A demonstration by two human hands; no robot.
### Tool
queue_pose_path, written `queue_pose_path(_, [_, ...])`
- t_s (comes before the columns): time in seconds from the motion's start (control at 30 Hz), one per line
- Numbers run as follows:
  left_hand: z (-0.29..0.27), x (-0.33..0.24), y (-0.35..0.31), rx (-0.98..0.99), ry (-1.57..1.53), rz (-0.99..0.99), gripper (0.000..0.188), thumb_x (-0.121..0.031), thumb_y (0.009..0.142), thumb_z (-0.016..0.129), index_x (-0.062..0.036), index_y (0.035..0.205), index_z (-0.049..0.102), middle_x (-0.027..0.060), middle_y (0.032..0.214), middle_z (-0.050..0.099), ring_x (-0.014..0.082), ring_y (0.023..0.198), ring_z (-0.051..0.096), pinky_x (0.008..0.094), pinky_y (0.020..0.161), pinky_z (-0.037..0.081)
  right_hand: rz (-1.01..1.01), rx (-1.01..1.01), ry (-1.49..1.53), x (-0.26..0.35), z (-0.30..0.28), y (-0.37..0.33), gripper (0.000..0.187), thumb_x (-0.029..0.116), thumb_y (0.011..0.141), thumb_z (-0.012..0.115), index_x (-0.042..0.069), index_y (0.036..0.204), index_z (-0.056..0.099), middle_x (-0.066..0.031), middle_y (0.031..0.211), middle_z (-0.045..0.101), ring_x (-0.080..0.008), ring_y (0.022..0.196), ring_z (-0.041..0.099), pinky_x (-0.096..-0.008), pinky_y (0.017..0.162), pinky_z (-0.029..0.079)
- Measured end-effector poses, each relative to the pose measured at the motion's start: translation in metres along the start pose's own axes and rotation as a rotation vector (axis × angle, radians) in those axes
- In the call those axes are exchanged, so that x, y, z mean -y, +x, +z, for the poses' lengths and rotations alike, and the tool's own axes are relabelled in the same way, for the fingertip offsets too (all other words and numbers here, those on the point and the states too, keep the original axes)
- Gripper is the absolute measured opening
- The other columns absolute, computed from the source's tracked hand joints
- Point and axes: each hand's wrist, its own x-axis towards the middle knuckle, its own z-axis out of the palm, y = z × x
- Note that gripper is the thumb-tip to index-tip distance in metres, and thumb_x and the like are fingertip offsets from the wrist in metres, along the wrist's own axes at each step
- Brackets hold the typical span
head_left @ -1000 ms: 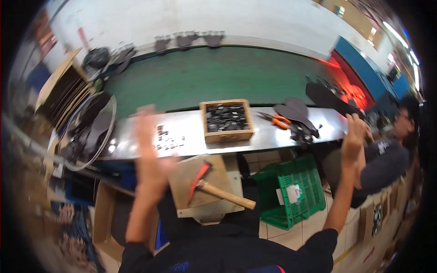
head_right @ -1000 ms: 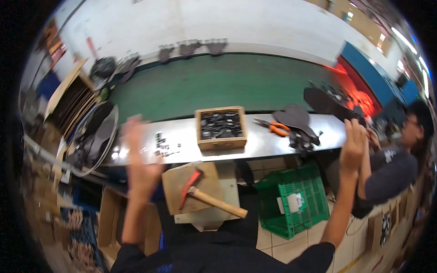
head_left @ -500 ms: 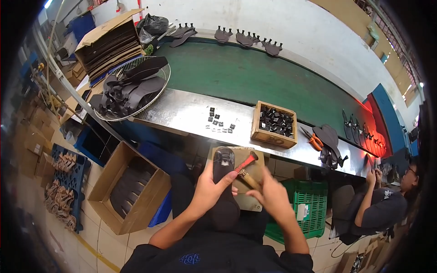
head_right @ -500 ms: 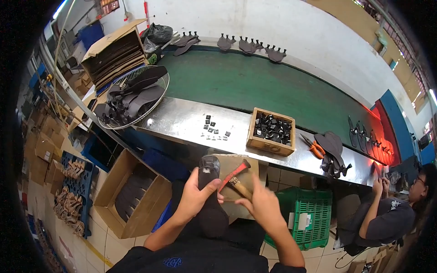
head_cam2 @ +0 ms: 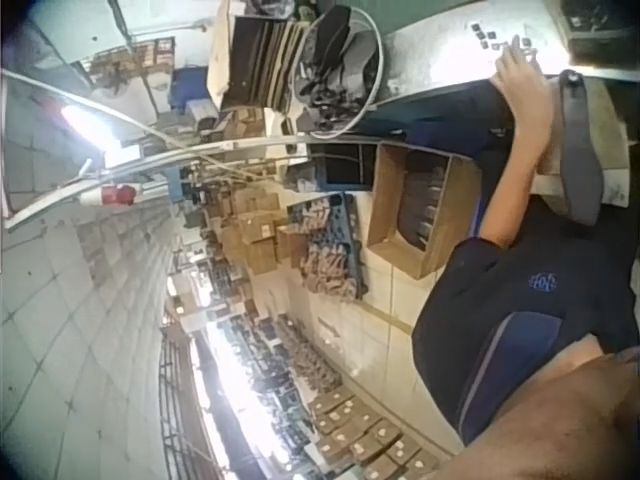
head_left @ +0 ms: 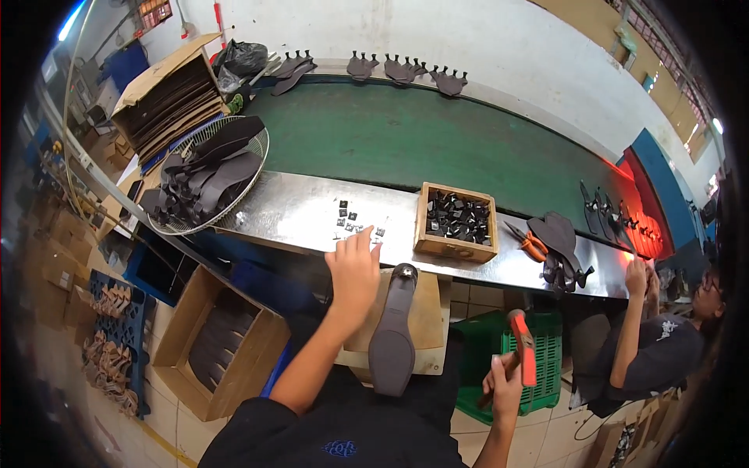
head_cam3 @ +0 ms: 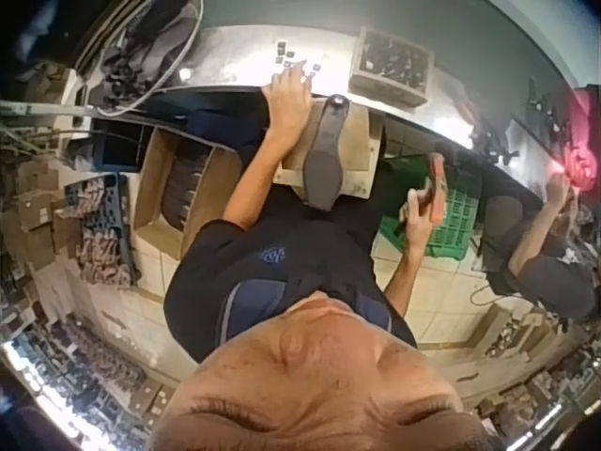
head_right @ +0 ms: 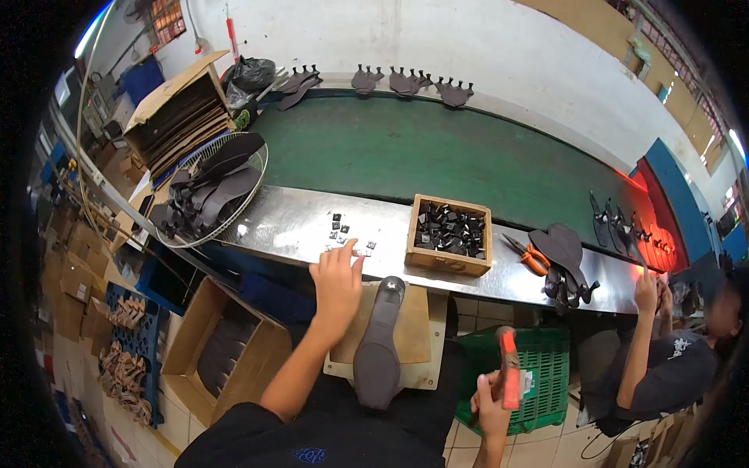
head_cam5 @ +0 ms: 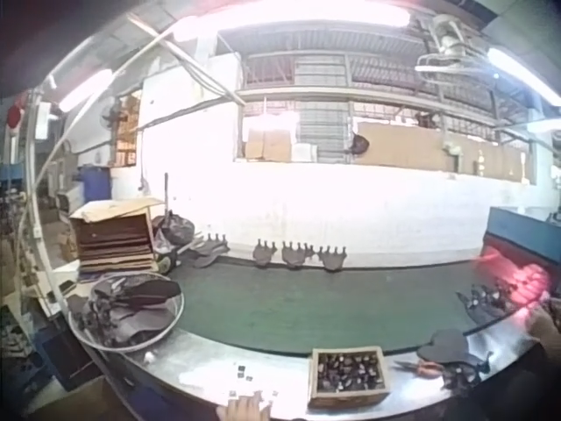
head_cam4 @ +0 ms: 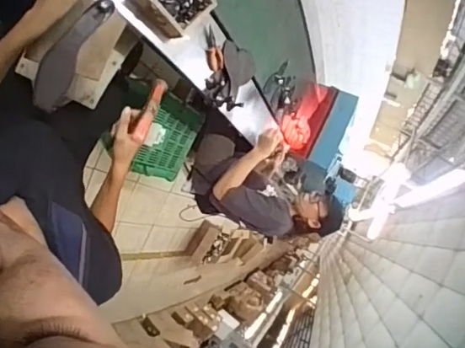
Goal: The recorder is attaching small heel components to shoe outsoles using a hammer and pins/nails at an assembly station.
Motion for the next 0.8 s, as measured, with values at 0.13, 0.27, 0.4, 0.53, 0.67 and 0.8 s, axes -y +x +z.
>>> queue_pose_path(0.13, [0.034,0.031,0.061,0.094,0.096,0.191,0.021,-0.023,0.085,0.073,-0.0081,0.100,0.072,0.0068,0.094,0.066,0.0260,0.095,0.059,0.0423,0.084,0.041,0.186,0.138,0.202,0.008,0.018,0.026,0.025,0.019,0.104,0.057,0.000,0.088,0.058,0.0038,0.048,0.037,-0.0056,0.033,0.030,-0.0229,0.032,0.027])
queue_pose_path(0.27, [0.056,0.041,0.088,0.464,0.225,0.255,0.015,-0.019,0.082,0.075,-0.0070,0.090,0.076,0.0087,0.092,0.070,0.0295,0.091,0.063,0.0444,0.081,0.046,0.121,0.215,0.193,0.015,0.046,0.051,0.016,0.015,0.101,0.062,0.000,0.097,0.067,0.0037,0.055,0.048,-0.0035,0.038,0.038,-0.0211,0.037,0.028])
queue_pose_path(0.4, [0.017,0.005,0.079,0.018,-0.231,0.614,0.017,-0.008,0.078,0.078,-0.0031,0.093,0.072,0.0100,0.088,0.067,0.0290,0.074,0.061,0.0407,0.072,0.048,-0.093,0.244,0.243,0.036,0.080,0.079,0.025,0.016,0.101,0.062,0.000,0.120,0.069,-0.0023,0.081,0.070,-0.0004,0.048,0.042,-0.0193,0.044,0.031])
queue_pose_path(0.53, [-0.046,-0.034,0.022,-0.245,-0.241,1.020,0.023,-0.001,0.079,0.075,0.0019,0.101,0.073,0.0059,0.094,0.065,0.0189,0.078,0.062,0.0315,0.067,0.053,-0.008,0.494,0.362,0.064,0.099,0.090,0.039,0.019,0.099,0.067,0.000,0.133,0.060,-0.0070,0.100,0.074,-0.0011,0.050,0.044,-0.0207,0.044,0.035])
queue_pose_path(0.67, [-0.040,-0.025,-0.003,-0.262,-0.301,1.129,0.030,-0.002,0.077,0.076,0.0029,0.106,0.073,0.0083,0.102,0.066,0.0193,0.086,0.063,0.0308,0.072,0.056,-0.024,0.555,0.364,0.062,0.113,0.081,0.033,0.019,0.096,0.071,0.000,0.123,0.065,-0.0037,0.085,0.068,-0.0031,0.047,0.045,-0.0207,0.042,0.035])
queue_pose_path(0.8, [-0.033,-0.017,-0.011,-0.193,-0.379,1.035,0.030,-0.001,0.077,0.076,0.0024,0.106,0.072,0.0089,0.103,0.067,0.0213,0.089,0.063,0.0322,0.074,0.057,-0.009,0.553,0.283,0.057,0.116,0.084,0.019,0.016,0.095,0.071,0.002,0.107,0.070,0.0008,0.064,0.059,-0.0050,0.044,0.046,-0.0210,0.040,0.035])
